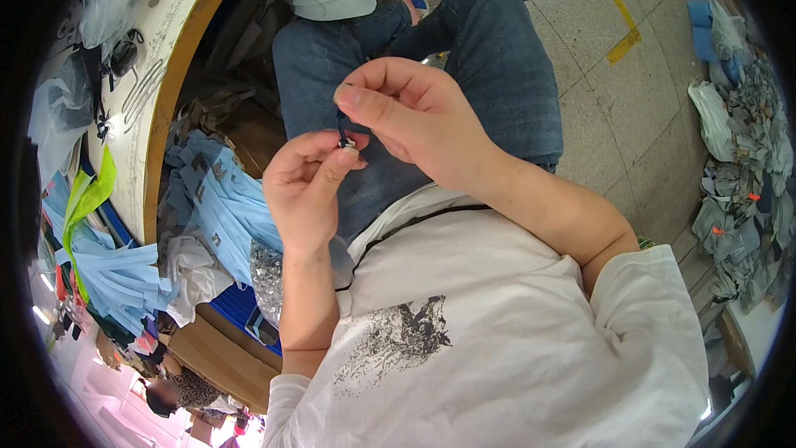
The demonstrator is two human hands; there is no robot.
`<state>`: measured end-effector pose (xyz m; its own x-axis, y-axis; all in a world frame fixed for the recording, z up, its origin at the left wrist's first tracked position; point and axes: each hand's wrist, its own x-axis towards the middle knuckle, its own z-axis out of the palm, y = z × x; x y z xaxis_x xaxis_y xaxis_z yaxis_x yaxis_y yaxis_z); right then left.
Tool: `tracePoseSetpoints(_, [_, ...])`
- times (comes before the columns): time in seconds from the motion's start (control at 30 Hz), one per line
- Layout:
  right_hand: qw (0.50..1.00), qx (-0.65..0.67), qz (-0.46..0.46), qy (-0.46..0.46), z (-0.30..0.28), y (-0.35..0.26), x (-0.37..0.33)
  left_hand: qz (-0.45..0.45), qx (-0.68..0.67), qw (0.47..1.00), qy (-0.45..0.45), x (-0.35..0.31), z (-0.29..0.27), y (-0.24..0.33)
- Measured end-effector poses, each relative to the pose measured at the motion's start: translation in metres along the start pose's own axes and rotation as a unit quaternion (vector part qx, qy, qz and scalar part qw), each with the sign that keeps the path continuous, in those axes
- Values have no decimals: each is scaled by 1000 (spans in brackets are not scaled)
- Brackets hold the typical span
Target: Assembling small metal sliders onto blue fabric strips at a workshop bench.
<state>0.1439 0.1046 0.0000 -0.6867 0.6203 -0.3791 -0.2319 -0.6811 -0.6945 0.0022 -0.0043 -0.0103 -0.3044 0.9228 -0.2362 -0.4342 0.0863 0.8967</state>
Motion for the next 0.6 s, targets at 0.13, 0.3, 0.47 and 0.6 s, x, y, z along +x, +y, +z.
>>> tracePoseSetpoints(0.13, [999,12,-6,39,0,2,4,42,-83,996,4,4,-2,1])
tracePoseSetpoints(0.3, [998,37,3,41,7,-3,8,81,-165,983,-13,11,2,0])
tracePoseSetpoints(0.47, [989,116,90,-5,3,-6,6,115,-121,986,7,18,8,19])
tracePoseSetpoints(0.6, [974,164,155,19,-5,5,10,364,43,930,34,70,-6,101])
